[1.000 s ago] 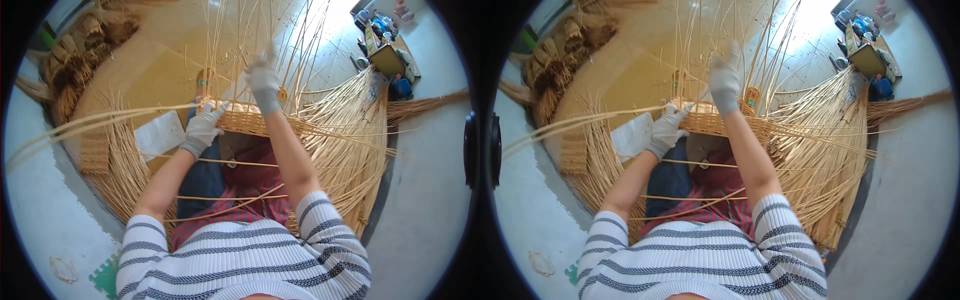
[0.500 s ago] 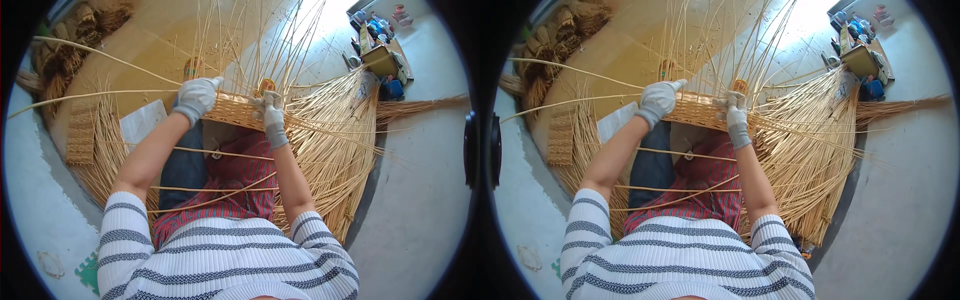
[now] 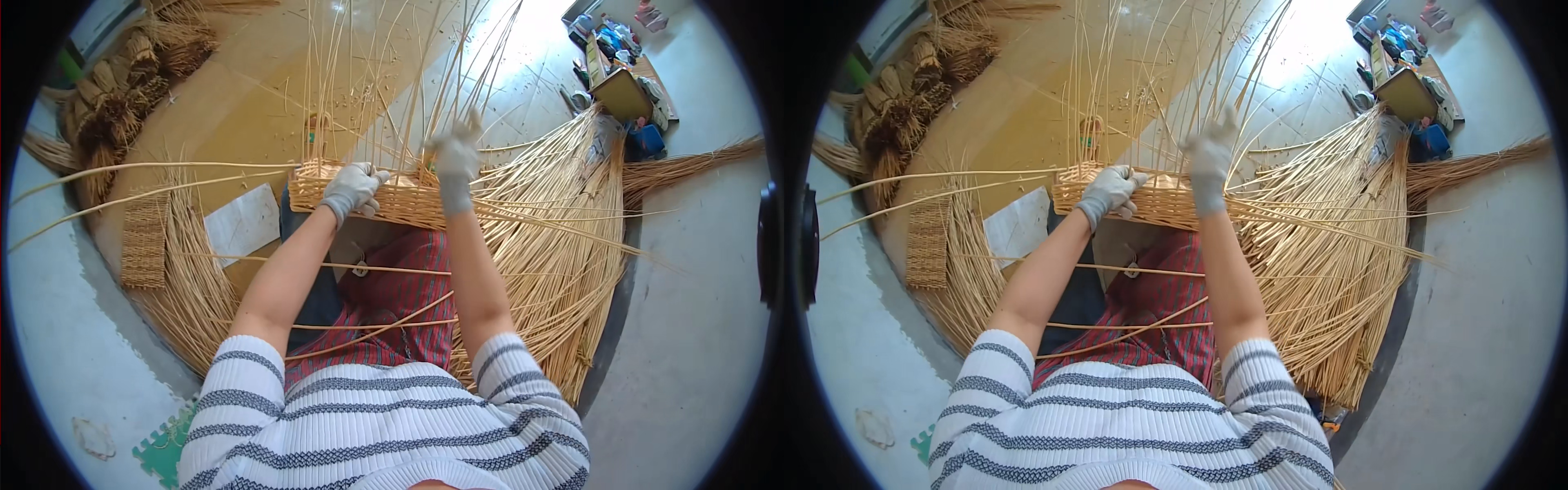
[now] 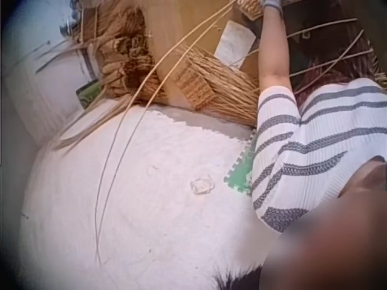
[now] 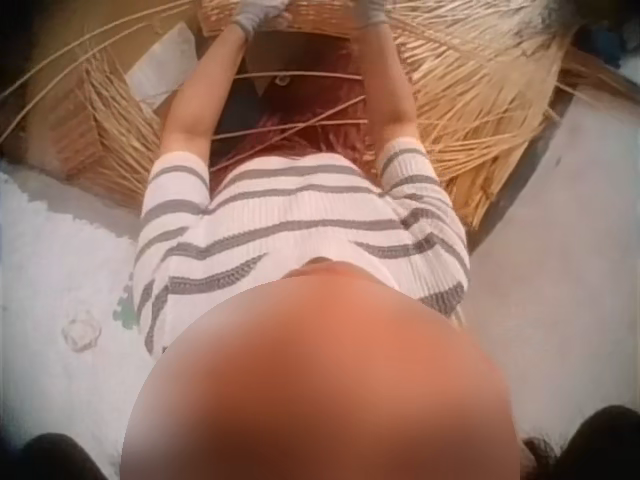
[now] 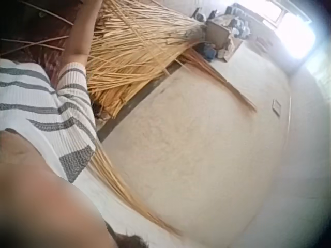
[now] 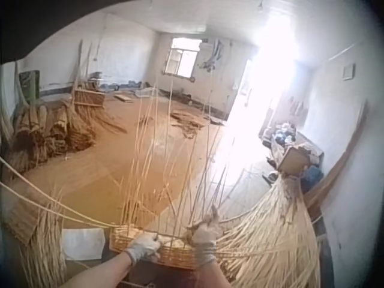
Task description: Weaving a wicker or straw basket.
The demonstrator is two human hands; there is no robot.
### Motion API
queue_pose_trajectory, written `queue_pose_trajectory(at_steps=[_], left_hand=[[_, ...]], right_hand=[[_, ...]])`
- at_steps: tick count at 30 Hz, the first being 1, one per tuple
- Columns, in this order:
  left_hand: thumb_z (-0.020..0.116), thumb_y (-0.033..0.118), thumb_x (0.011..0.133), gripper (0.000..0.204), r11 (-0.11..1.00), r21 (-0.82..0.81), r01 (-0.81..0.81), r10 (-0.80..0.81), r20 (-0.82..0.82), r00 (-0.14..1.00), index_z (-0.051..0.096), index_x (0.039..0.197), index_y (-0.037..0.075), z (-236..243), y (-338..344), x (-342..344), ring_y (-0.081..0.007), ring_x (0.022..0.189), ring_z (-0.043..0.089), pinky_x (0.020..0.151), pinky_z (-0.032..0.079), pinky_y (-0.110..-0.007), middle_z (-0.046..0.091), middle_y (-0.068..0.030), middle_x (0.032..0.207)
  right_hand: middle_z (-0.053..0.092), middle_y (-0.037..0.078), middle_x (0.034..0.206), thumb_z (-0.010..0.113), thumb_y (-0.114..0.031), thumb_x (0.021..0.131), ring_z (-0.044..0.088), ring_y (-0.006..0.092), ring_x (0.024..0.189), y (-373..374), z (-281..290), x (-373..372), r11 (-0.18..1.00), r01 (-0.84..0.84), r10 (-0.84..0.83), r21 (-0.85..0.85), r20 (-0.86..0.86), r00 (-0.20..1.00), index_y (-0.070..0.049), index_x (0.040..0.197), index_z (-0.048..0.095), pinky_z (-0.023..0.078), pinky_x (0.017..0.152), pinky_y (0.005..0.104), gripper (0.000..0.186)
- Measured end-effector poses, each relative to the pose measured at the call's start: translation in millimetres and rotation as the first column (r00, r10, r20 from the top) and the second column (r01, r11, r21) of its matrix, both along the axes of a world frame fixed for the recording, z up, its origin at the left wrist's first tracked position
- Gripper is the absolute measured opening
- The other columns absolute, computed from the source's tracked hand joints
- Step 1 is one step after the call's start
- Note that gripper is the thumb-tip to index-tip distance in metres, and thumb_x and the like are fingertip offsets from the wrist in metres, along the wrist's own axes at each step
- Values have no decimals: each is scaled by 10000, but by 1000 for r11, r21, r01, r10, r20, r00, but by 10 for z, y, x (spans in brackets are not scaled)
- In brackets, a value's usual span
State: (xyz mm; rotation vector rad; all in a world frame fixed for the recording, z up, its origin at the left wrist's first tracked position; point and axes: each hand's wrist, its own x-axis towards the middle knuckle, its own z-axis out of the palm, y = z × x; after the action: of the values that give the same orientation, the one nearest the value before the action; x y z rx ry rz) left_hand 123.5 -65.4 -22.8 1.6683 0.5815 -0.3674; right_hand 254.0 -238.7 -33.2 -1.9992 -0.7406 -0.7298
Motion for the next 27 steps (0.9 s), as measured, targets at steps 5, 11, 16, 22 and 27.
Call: queue_pose_trajectory(at_steps=[5,11,16,22,27], left_hand=[[781,404,852,463,963,270,-11,-52,226,973,620,1034,10,-5,116,274,-254,737,718,637,569,-386,714,-169,947],[770,450,835,445,785,563,-259,68,338,939,641,1049,83,9,-74,261,-367,862,698,777,515,-475,727,-192,926],[591,208,999,263,587,799,-132,-368,409,835,553,1234,95,-109,-379,280,-251,667,710,591,559,-411,721,-137,916],[569,469,970,424,985,147,94,-94,-7,996,680,1055,68,2,-909,453,-239,620,702,580,535,-422,695,-151,746],[625,465,950,396,976,194,98,-104,22,994,676,976,73,78,-868,459,-204,549,647,571,526,-380,653,-94,664]], right_hand=[[672,67,765,390,-230,1102,720,175,710,-472,-124,-892,761,51,352,647,-477,806,-150,1325,437,392,391,209,241],[705,73,907,484,-149,1070,666,135,709,-465,438,-1058,801,25,483,598,-671,563,-73,1198,516,505,533,243,152],[723,113,957,648,-73,971,637,125,619,-725,-90,-896,659,404,297,635,-713,635,-110,1174,512,447,438,214,247],[693,160,1203,598,-67,945,688,281,863,-439,237,69,960,75,-134,-269,-207,969,-153,1497,381,562,804,388,599],[667,218,1113,575,-38,928,690,257,804,-677,97,433,991,46,10,126,-411,912,-45,1401,436,599,793,393,493]])
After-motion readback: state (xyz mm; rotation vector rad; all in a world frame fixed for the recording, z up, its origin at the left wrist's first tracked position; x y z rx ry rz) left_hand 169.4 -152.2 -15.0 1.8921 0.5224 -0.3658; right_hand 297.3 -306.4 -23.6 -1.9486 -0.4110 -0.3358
